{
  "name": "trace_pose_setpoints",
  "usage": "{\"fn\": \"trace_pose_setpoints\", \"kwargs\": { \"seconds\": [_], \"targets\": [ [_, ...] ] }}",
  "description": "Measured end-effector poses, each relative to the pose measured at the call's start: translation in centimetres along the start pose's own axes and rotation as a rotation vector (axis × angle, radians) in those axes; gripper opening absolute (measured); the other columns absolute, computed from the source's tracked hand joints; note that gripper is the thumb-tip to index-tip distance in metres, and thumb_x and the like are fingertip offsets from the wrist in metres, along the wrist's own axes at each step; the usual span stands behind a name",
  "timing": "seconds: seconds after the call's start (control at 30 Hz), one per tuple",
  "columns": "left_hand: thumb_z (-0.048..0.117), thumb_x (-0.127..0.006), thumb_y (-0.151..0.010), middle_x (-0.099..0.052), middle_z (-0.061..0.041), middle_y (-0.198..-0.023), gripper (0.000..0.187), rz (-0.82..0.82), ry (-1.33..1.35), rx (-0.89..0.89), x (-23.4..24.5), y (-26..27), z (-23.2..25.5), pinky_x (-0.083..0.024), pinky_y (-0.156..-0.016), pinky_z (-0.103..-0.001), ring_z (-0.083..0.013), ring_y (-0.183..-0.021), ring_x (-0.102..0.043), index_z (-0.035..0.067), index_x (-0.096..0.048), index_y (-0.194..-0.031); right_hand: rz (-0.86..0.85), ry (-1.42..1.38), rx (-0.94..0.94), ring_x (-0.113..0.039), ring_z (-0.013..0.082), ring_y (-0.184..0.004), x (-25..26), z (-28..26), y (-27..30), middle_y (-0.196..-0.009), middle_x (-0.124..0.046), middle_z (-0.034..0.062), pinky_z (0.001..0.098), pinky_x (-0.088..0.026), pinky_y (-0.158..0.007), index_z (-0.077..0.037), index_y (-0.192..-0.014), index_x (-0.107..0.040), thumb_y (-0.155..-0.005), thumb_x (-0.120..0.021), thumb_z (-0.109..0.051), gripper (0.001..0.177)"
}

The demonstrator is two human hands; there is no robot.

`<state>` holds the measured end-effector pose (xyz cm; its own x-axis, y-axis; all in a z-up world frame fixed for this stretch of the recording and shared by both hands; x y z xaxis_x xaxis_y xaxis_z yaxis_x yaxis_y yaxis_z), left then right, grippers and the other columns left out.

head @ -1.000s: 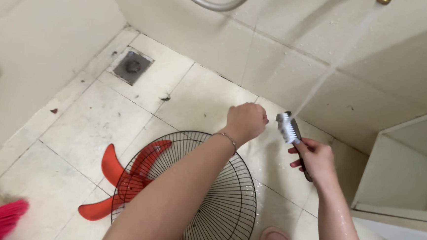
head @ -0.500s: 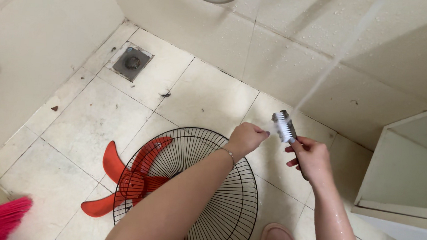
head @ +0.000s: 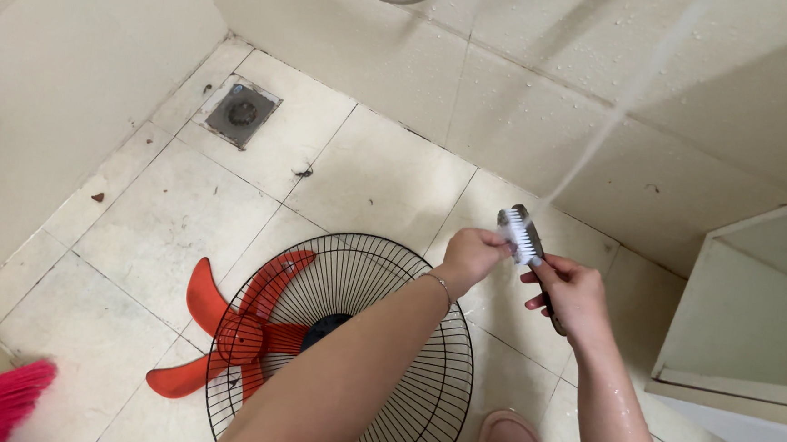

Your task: The person scrubs a black fan cage with a brush under running water, then rinses the brush and continues scrubbing the cage. A red fan blade assembly lies on the floor nearby.

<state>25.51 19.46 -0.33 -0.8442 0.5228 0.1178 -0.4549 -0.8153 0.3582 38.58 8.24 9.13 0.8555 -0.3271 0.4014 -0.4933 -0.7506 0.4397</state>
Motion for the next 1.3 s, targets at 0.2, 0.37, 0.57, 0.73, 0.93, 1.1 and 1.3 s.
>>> {"fn": "trace_pose_setpoints", "kwargs": {
  "seconds": [0.2, 0.37, 0.57, 0.73, 0.93, 1.1, 1.3],
  "targets": [
    [0.028, -0.075, -0.079, -0.079, -0.008, -0.085, 0.02, 0.047, -0.318, 0.092, 1.3, 1.5, 3.7, -0.058, -0.074, -0.035, -0.0212, -0.076, -0.074, 0.015, -0.082, -0.092, -0.009, -0.009, -0.017, -0.067, 0.0188, -0.053, 0.1, 0.2, 0.0, -0.09, -0.079, 0.011, 0.0306, -0.046, -0.045, -0.002, -0.12, -0.075, -0.097, -0.063, -0.022, 0.032],
    [0.03, -0.076, -0.076, -0.075, -0.003, -0.097, 0.014, 0.206, -0.497, 0.078, 2.4, 2.7, 6.5, -0.054, -0.086, -0.043, -0.0254, -0.095, -0.072, 0.021, -0.081, -0.086, 0.007, 0.015, -0.03, -0.068, 0.0185, -0.053, 0.3, 0.1, 0.2, -0.09, -0.078, 0.0106, 0.0309, -0.046, -0.045, -0.003, -0.122, -0.074, -0.097, -0.063, -0.022, 0.032],
    [0.036, -0.072, -0.085, -0.075, 0.0, -0.106, 0.016, 0.347, -0.574, 0.108, 6.1, 0.6, 7.7, -0.047, -0.097, -0.05, -0.0259, -0.105, -0.068, 0.023, -0.081, -0.089, 0.014, -0.032, -0.036, -0.066, 0.0191, -0.053, 1.3, 0.6, 0.0, -0.089, -0.078, 0.0118, 0.0305, -0.045, -0.045, -0.001, -0.12, -0.074, -0.098, -0.063, -0.022, 0.033],
    [0.034, -0.07, -0.086, -0.066, -0.001, -0.116, 0.018, 0.257, -0.63, -0.062, 5.0, 0.1, 7.7, -0.038, -0.095, -0.059, -0.0328, -0.116, -0.055, 0.028, -0.083, -0.097, -0.019, -0.059, -0.047, -0.066, 0.0189, -0.052, 1.2, 1.1, -0.5, -0.089, -0.078, 0.0122, 0.0306, -0.044, -0.045, 0.0, -0.12, -0.073, -0.097, -0.062, -0.022, 0.033],
    [0.042, -0.075, -0.084, -0.075, 0.001, -0.108, 0.023, 0.075, -0.655, 0.047, 3.5, 0.0, 6.5, -0.036, -0.101, -0.051, -0.0297, -0.122, -0.052, 0.023, -0.08, -0.097, -0.063, -0.087, -0.068, -0.064, 0.0186, -0.052, 1.0, 1.3, -0.4, -0.088, -0.078, 0.013, 0.0302, -0.045, -0.046, 0.0, -0.12, -0.074, -0.097, -0.063, -0.02, 0.033],
    [0.031, -0.073, -0.081, -0.074, 0.004, -0.108, 0.013, 0.147, -0.643, -0.021, 3.9, 0.2, 7.4, -0.034, -0.103, -0.049, -0.0272, -0.12, -0.052, 0.021, -0.081, -0.085, -0.077, -0.099, -0.085, -0.064, 0.019, -0.052, 0.9, 1.0, -0.2, -0.089, -0.078, 0.0132, 0.0303, -0.046, -0.047, 0.002, -0.119, -0.074, -0.097, -0.063, -0.021, 0.034],
    [0.021, -0.068, -0.083, -0.071, 0.001, -0.11, 0.014, 0.337, -0.737, -0.122, 5.6, -0.1, 8.4, -0.031, -0.104, -0.051, -0.0282, -0.119, -0.051, 0.021, -0.081, -0.08, -0.072, -0.099, -0.099, -0.064, 0.0197, -0.053, 1.2, 1.6, -0.5, -0.09, -0.079, 0.0144, 0.0312, -0.045, -0.046, 0.002, -0.12, -0.073, -0.098, -0.061, -0.02, 0.034]
  ]
}}
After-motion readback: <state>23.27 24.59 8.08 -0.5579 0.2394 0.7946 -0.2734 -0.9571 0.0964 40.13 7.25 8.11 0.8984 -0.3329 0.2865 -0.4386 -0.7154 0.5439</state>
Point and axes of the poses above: each hand's wrist, its own y-axis away from the middle knuckle, its own x-axis out of the back of the hand, z = x × y, the point moved 6 cm from there along -y, towards the middle knuckle
